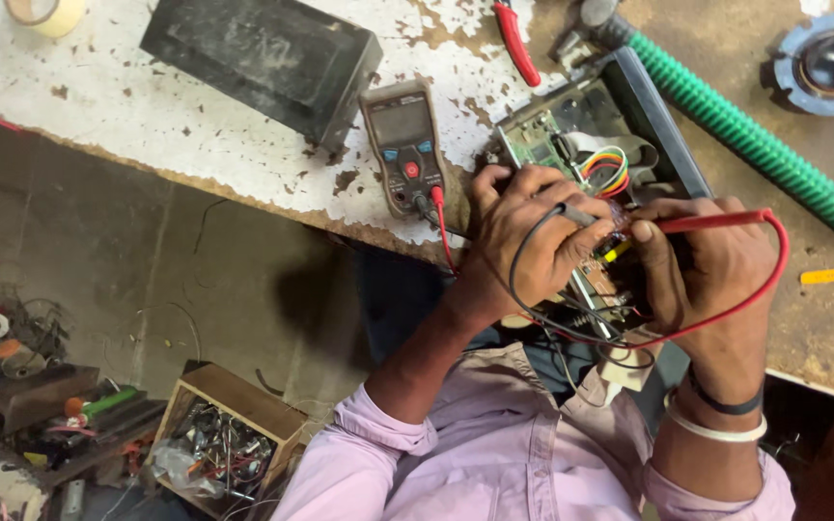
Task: The person uses a multimeter to test points on an exposed circuit board inside a disassembled electronic device. They repeatedly touch the red and black probes to various components and connectors while observing the multimeter display.
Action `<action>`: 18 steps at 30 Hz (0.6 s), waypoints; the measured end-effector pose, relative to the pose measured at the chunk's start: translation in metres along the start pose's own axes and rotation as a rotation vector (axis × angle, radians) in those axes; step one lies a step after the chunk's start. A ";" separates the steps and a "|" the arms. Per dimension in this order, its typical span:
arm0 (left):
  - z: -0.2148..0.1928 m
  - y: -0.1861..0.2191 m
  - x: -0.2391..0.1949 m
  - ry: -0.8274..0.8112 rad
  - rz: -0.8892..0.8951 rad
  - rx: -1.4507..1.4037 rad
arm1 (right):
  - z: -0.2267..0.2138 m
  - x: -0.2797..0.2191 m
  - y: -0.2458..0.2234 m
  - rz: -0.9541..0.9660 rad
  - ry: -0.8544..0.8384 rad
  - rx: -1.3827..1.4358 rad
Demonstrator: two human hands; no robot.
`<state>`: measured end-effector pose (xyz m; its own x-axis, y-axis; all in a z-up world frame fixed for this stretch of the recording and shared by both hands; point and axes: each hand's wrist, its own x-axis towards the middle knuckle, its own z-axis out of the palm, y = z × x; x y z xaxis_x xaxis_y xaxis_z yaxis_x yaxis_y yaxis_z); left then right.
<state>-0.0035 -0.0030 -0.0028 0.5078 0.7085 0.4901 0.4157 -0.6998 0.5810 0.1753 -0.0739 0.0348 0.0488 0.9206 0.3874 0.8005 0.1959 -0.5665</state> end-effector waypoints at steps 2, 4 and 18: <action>0.000 -0.001 -0.002 -0.010 -0.004 0.000 | 0.001 -0.003 0.002 0.035 -0.006 0.043; 0.001 -0.001 -0.004 -0.029 -0.027 -0.003 | 0.001 -0.010 0.003 0.063 -0.013 0.060; 0.003 -0.003 -0.003 -0.018 -0.008 -0.005 | 0.000 -0.009 0.009 0.074 -0.038 0.040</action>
<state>-0.0037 -0.0034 -0.0075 0.5177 0.7124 0.4738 0.4164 -0.6936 0.5879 0.1820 -0.0808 0.0261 0.0835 0.9451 0.3159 0.7709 0.1396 -0.6215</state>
